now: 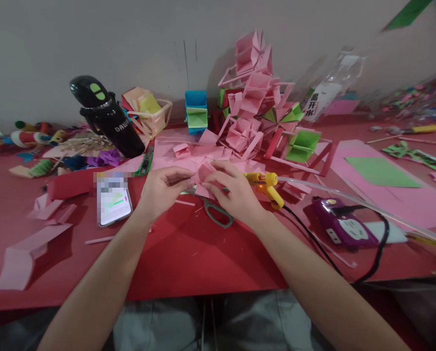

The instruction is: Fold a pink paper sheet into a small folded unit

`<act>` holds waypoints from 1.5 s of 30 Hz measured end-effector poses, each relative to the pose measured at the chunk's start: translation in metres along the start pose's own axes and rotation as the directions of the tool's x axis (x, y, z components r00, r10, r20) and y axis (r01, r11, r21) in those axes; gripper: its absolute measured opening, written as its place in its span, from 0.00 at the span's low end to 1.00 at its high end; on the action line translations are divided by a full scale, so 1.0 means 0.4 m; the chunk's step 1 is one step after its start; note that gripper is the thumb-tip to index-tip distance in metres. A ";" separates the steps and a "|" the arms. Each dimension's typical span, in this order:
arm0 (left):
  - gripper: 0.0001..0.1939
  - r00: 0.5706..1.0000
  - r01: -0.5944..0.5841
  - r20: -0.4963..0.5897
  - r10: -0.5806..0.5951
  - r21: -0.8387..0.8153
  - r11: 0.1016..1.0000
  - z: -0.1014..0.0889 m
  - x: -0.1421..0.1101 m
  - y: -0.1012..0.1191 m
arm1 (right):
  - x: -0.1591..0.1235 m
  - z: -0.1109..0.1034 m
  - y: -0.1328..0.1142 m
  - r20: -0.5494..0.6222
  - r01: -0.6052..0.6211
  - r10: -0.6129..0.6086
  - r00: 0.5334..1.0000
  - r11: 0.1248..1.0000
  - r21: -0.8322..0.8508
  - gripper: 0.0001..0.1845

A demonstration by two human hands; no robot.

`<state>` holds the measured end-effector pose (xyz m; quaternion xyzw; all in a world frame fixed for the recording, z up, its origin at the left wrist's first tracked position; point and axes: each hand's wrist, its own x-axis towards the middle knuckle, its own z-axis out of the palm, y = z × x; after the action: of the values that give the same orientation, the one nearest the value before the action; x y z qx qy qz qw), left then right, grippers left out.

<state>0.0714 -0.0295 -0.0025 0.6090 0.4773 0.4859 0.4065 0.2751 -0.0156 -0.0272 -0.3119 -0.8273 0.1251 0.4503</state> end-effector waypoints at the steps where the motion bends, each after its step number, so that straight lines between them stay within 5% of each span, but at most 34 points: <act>1: 0.10 1.000 -0.001 -0.001 0.001 0.001 1.000 -0.001 0.001 -0.001 | 0.000 0.000 0.000 0.004 0.003 -0.003 1.000 1.000 0.004 0.06; 10: 0.10 0.998 0.063 -0.006 -0.063 -0.001 0.998 -0.003 -0.004 0.020 | 0.004 -0.004 0.001 0.014 0.039 -0.039 0.999 0.999 0.013 0.07; 16: 0.12 0.982 0.184 -0.002 -0.189 -0.220 0.958 -0.003 0.002 0.011 | 0.001 -0.003 0.003 0.038 0.061 -0.061 0.997 0.998 0.009 0.08; 21: 0.14 0.957 0.286 0.029 -0.287 -0.242 0.927 -0.010 0.007 0.010 | 0.001 -0.004 0.002 0.062 0.068 -0.068 0.996 0.998 0.008 0.08; 45: 0.15 0.958 0.287 0.049 -0.284 -0.112 0.951 -0.021 0.007 0.013 | 0.000 -0.012 0.004 0.156 0.066 -0.076 0.985 0.996 0.067 0.10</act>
<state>0.0642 -0.0275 0.0047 0.5162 0.5243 0.4395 0.5153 0.2796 -0.0147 -0.0253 -0.2573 -0.8666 0.1590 0.3969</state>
